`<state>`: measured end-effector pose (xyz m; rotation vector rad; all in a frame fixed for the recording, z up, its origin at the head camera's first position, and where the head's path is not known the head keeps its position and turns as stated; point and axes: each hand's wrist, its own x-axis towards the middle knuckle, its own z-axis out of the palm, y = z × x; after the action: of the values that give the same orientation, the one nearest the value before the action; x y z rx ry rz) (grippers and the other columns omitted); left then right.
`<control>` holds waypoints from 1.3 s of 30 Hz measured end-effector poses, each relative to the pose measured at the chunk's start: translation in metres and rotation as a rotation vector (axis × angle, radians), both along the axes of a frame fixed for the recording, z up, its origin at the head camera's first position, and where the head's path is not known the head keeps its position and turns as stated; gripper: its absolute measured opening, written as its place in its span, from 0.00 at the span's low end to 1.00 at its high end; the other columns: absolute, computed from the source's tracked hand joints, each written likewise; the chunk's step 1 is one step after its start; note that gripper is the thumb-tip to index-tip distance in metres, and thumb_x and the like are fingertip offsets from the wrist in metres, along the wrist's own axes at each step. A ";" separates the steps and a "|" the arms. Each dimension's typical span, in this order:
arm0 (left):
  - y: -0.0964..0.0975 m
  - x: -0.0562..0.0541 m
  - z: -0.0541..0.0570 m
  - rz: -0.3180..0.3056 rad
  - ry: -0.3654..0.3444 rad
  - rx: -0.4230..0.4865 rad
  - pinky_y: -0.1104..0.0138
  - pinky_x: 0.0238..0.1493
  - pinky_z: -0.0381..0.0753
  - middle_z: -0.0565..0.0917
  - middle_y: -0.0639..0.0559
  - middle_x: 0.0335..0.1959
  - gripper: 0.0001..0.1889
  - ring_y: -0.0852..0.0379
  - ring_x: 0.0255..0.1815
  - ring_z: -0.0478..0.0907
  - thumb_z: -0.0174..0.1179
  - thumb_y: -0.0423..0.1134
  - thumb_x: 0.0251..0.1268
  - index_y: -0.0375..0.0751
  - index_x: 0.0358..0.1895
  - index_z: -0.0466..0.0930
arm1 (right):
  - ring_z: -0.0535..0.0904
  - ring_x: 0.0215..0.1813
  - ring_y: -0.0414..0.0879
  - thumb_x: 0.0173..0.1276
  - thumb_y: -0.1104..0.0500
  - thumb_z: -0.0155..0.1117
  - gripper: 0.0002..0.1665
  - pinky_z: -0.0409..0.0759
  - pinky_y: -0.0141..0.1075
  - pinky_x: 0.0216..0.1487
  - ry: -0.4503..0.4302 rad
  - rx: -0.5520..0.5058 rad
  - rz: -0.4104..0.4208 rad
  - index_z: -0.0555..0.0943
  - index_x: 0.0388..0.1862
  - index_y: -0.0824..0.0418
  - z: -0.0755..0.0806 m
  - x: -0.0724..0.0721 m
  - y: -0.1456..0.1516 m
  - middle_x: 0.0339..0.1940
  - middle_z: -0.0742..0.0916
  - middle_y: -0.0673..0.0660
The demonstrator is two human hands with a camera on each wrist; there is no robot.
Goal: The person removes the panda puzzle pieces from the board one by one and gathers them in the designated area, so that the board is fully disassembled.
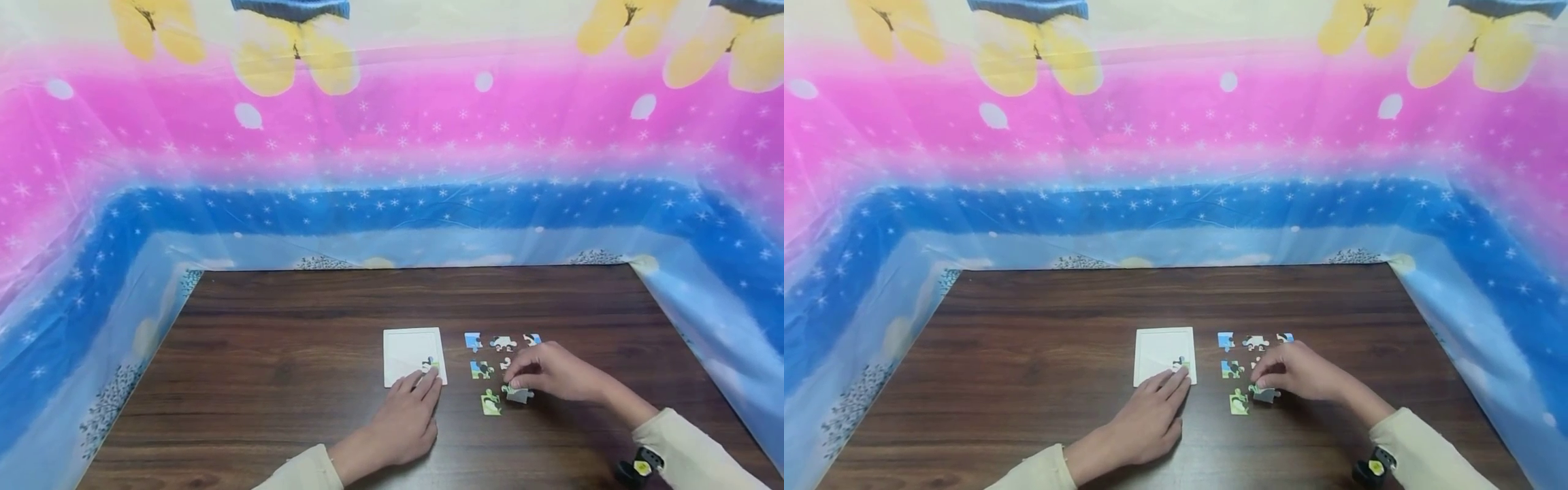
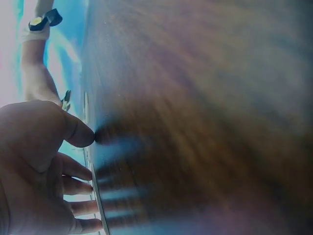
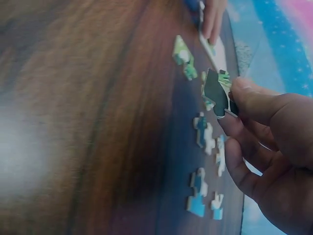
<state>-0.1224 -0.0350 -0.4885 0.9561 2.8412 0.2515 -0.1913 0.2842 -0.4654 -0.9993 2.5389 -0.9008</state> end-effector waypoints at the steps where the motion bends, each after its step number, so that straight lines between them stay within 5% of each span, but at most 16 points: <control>1: 0.000 0.000 0.000 0.000 -0.002 0.001 0.52 0.75 0.64 0.61 0.45 0.81 0.31 0.46 0.78 0.61 0.48 0.45 0.75 0.36 0.77 0.65 | 0.84 0.44 0.33 0.71 0.51 0.69 0.06 0.84 0.33 0.42 0.003 -0.003 0.008 0.90 0.43 0.46 -0.002 0.001 0.001 0.42 0.89 0.38; 19: -0.027 0.001 0.007 0.089 0.053 0.018 0.51 0.76 0.63 0.68 0.35 0.75 0.31 0.41 0.76 0.64 0.53 0.51 0.75 0.37 0.73 0.71 | 0.81 0.39 0.31 0.70 0.53 0.70 0.07 0.82 0.31 0.36 0.038 0.002 0.036 0.91 0.43 0.48 -0.013 0.009 0.003 0.38 0.87 0.39; 39: -0.040 0.003 0.005 0.095 -0.001 0.010 0.51 0.76 0.63 0.67 0.39 0.77 0.31 0.44 0.78 0.63 0.49 0.51 0.77 0.37 0.75 0.69 | 0.84 0.43 0.33 0.70 0.55 0.71 0.09 0.85 0.34 0.44 0.118 0.015 0.010 0.90 0.48 0.53 0.005 -0.027 -0.064 0.45 0.90 0.45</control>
<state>-0.1195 -0.0748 -0.4839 0.8236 2.8911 0.2762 -0.2181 0.2200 -0.4606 -1.0893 2.6306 -0.8422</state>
